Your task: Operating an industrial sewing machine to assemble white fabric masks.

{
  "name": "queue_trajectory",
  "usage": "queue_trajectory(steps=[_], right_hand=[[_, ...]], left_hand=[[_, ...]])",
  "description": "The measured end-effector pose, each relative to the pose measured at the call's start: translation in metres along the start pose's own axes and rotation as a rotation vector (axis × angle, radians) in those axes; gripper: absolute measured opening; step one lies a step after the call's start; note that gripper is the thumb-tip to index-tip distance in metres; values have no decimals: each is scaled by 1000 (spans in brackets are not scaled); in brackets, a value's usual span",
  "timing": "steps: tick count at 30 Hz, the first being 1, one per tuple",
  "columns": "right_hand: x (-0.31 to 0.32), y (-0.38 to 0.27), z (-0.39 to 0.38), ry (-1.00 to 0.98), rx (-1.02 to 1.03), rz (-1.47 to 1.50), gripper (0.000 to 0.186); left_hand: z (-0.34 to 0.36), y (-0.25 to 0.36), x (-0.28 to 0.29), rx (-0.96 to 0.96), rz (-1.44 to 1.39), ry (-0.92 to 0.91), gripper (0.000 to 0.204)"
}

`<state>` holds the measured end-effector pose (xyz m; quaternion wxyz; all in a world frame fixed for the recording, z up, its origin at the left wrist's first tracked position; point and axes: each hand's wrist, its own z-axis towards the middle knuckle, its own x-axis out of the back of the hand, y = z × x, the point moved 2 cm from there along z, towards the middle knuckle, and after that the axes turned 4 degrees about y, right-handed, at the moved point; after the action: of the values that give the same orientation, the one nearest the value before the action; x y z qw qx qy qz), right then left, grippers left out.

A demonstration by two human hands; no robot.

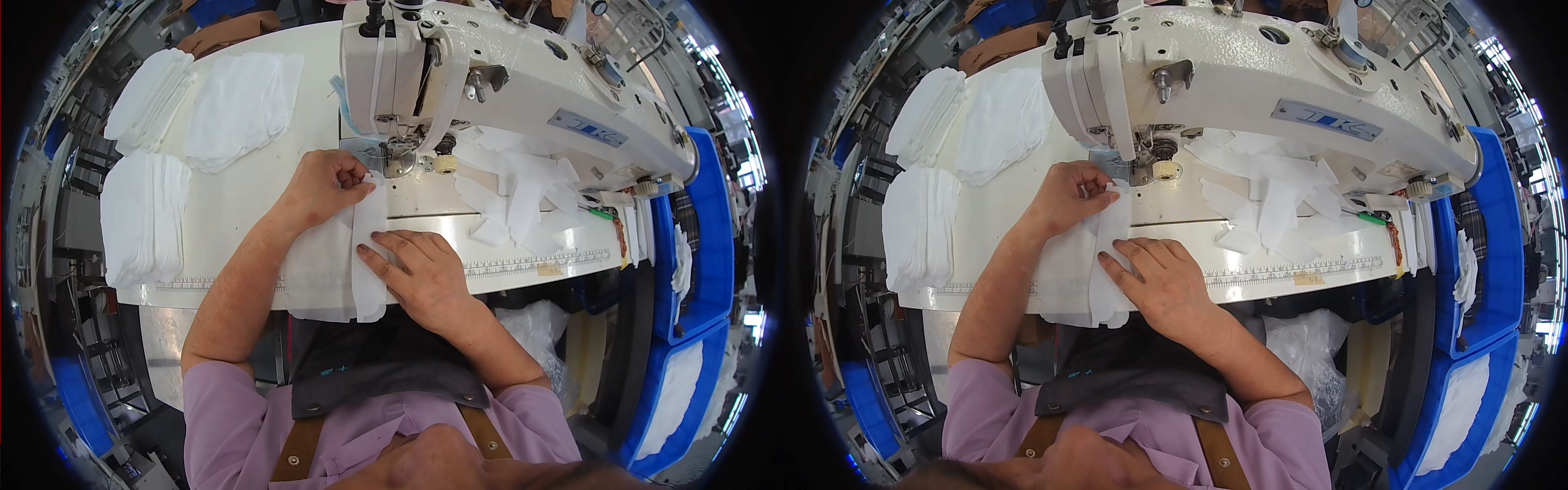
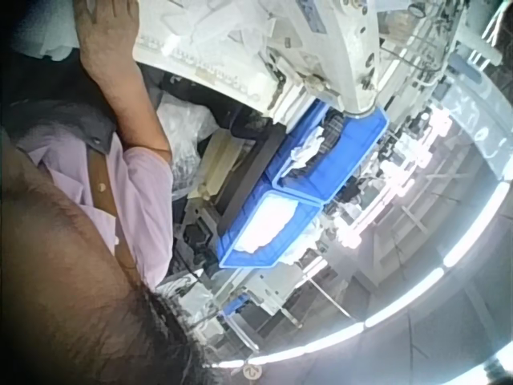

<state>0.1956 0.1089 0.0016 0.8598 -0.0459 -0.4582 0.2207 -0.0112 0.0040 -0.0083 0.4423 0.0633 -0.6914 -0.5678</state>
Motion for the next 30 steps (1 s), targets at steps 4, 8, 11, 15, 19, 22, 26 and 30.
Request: queue_trajectory(steps=[4,8,11,15,19,22,26,30], right_hand=[[0,0,0,-14,10,9,45],[0,0,-1,-28,7,-13,45],[0,0,0,-38,5,1,44],[-1,-1,-1,-16,-4,-12,41],[-3,1,-3,-57,-15,-10,37],[-2,2,-4,-81,-19,-1,36],[4,11,2,-135,0,37,35],[11,30,8,-171,11,41,34]], left_hand=[[1,1,0,-11,2,-12,15],[0,4,0,-6,3,3,14],[0,6,-1,-6,14,6,14],[0,4,0,8,26,13,21],[0,5,1,-16,41,-7,14],[-3,14,0,-20,-18,1,19],[-17,14,-5,-499,358,149,25],[-18,22,-11,-545,515,99,21]])
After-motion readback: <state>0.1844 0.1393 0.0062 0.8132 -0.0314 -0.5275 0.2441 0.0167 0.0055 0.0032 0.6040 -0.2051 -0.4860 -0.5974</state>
